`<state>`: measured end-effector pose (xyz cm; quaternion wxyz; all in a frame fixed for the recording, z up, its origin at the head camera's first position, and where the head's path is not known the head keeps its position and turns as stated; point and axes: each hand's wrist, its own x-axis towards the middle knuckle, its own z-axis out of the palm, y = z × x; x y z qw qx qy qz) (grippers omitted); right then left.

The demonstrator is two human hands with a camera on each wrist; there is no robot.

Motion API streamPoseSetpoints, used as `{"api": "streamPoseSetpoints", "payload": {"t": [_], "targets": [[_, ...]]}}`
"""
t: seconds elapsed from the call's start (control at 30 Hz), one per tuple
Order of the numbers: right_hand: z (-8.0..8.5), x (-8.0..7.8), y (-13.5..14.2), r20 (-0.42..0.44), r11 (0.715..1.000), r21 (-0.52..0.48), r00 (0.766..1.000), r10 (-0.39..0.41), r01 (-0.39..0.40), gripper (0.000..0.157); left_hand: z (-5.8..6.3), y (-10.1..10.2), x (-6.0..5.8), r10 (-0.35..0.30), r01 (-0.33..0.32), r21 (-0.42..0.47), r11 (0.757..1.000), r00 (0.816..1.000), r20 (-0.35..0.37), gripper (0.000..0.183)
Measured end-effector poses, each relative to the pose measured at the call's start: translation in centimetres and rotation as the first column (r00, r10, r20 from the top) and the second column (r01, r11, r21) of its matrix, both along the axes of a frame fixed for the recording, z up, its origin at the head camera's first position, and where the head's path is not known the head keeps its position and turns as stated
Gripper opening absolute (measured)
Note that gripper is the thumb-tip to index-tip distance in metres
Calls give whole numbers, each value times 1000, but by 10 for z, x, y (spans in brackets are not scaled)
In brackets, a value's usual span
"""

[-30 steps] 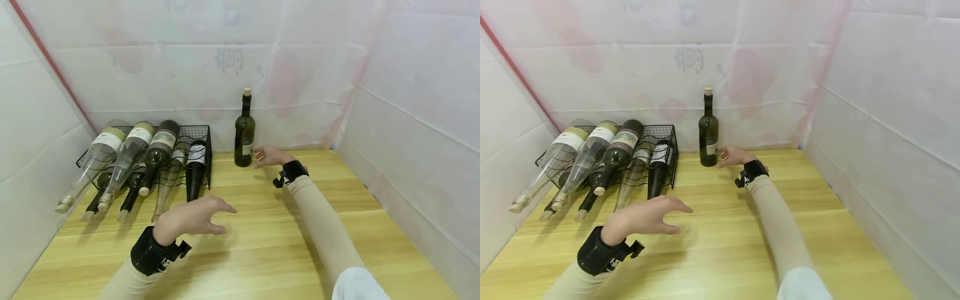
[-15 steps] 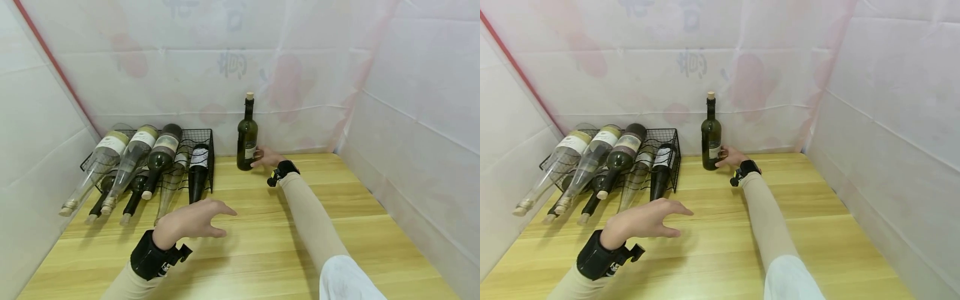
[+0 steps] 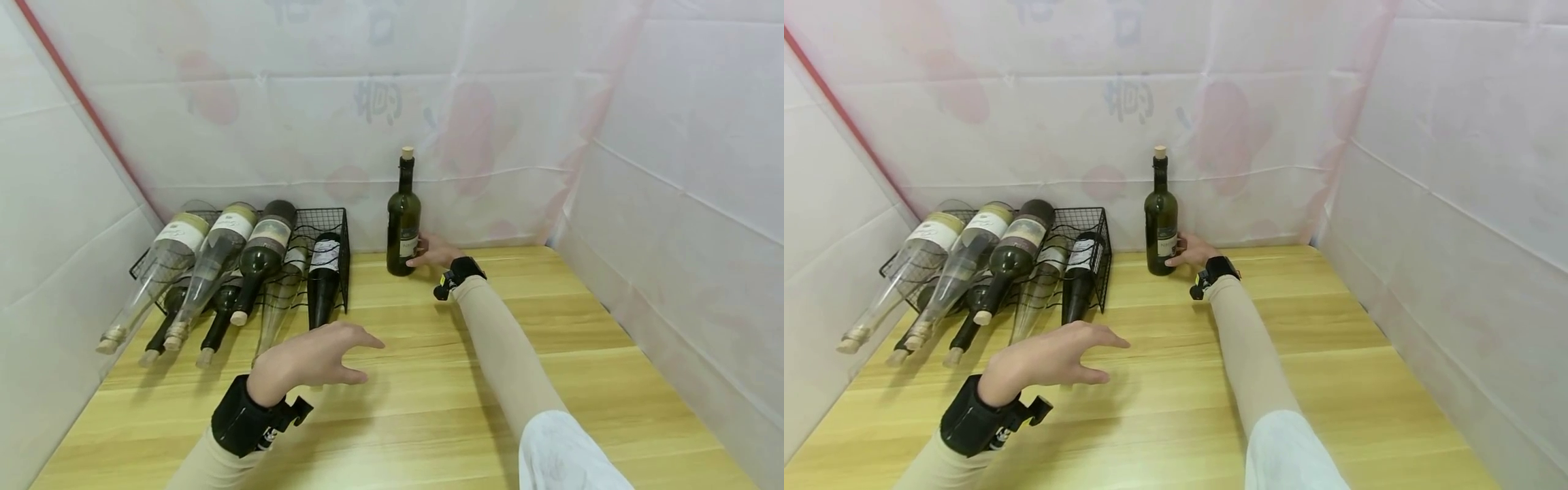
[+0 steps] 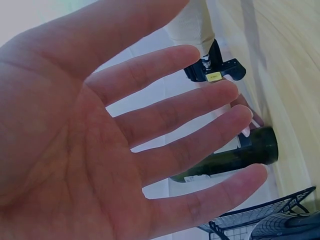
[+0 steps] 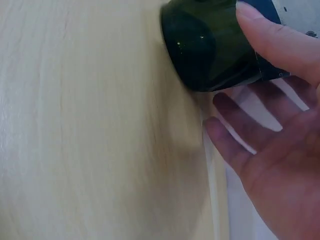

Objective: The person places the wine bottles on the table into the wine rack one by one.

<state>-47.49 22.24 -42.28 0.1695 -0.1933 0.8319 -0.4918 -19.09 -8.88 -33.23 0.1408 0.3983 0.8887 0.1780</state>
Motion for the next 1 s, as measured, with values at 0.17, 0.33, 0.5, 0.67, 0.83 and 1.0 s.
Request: {"api": "streamPoseSetpoints", "payload": {"t": [0.17,0.33,0.5,0.67,0.83,1.0], "targets": [[1,-2,-2,-30,997,72,999,-11,13,96,0,1,-1,7,-7,3,1000,1000,5,49],[-3,-3,-7,-28,998,62,1000,2,-1,97,0,2,-2,25,-24,-3,1000,999,29,49],[-8,0,-12,-21,1000,-4,1000,23,-23,92,-1,0,-2,41,-41,-21,999,999,35,49],[-11,4,-14,-82,1000,19,996,26,-24,90,0,-2,1,43,-43,-26,999,999,7,50],[-12,8,-16,-76,996,62,995,63,-58,90,-1,-2,3,54,-53,-27,998,998,22,50],[-12,8,-16,-79,996,62,995,68,-63,83,-2,-1,0,47,-46,-21,999,999,24,50]]}}
